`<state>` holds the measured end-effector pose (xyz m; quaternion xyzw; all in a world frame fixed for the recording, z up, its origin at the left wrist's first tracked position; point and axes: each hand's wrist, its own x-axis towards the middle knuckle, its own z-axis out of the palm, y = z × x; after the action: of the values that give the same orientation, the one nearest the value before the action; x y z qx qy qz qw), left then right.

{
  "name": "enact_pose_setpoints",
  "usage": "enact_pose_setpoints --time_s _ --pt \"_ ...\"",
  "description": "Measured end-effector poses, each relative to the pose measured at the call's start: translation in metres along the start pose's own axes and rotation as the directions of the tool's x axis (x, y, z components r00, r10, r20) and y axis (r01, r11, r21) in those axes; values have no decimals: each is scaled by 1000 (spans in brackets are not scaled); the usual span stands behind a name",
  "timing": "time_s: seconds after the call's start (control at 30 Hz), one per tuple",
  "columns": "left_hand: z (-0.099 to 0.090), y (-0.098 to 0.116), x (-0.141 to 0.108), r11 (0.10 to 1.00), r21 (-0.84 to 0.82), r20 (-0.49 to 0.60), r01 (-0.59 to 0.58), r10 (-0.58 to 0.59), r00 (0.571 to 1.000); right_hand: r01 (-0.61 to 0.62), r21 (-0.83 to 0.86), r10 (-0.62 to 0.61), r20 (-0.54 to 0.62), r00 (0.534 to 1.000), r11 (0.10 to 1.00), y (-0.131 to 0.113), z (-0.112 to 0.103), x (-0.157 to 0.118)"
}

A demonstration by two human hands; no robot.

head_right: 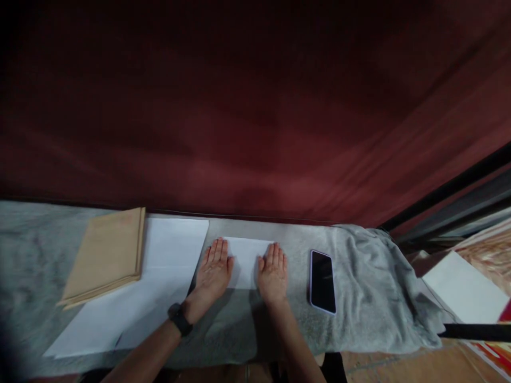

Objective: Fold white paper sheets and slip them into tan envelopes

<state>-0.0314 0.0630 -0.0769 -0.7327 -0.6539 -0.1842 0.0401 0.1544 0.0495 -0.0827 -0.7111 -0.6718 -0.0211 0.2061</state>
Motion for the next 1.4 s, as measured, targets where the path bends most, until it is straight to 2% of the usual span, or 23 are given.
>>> enact_pose_setpoints --time_s 0.07,0.13,0.23,0.3,0.43,0.63,0.87,1.03,1.23,1.4 --pt "-3 1 -1 1000 8 -22 -2 2 1000 -35 4 35 0 999 999 3 1 1" --pt "-5 8 -3 998 9 -24 -62 62 998 -15 53 15 14 1000 999 -1 2 4" --pt "-4 24 -9 956 -27 19 -294 294 956 131 185 -149 90 985 974 -14 3 9" --pt "0 33 -14 931 -28 35 -363 364 931 197 235 -233 136 963 952 -22 3 11" --pt "6 39 -23 929 -14 53 -369 369 928 213 193 -247 177 953 958 -24 -2 11" --pt "-3 38 -27 942 -76 83 -327 333 939 313 1 -307 200 930 950 -2 -8 7" --pt "-14 40 -27 949 -97 104 -300 309 945 192 -139 -162 198 967 972 8 -10 3" --pt "-15 40 -27 947 -86 119 -309 318 941 186 -152 -156 191 969 971 12 -7 2" --pt "-18 41 -25 950 -85 153 -300 310 938 202 -143 -185 127 975 969 19 -6 0" --pt "-15 35 -27 950 -112 121 -292 304 945 148 -161 -135 89 987 976 21 -10 -3"
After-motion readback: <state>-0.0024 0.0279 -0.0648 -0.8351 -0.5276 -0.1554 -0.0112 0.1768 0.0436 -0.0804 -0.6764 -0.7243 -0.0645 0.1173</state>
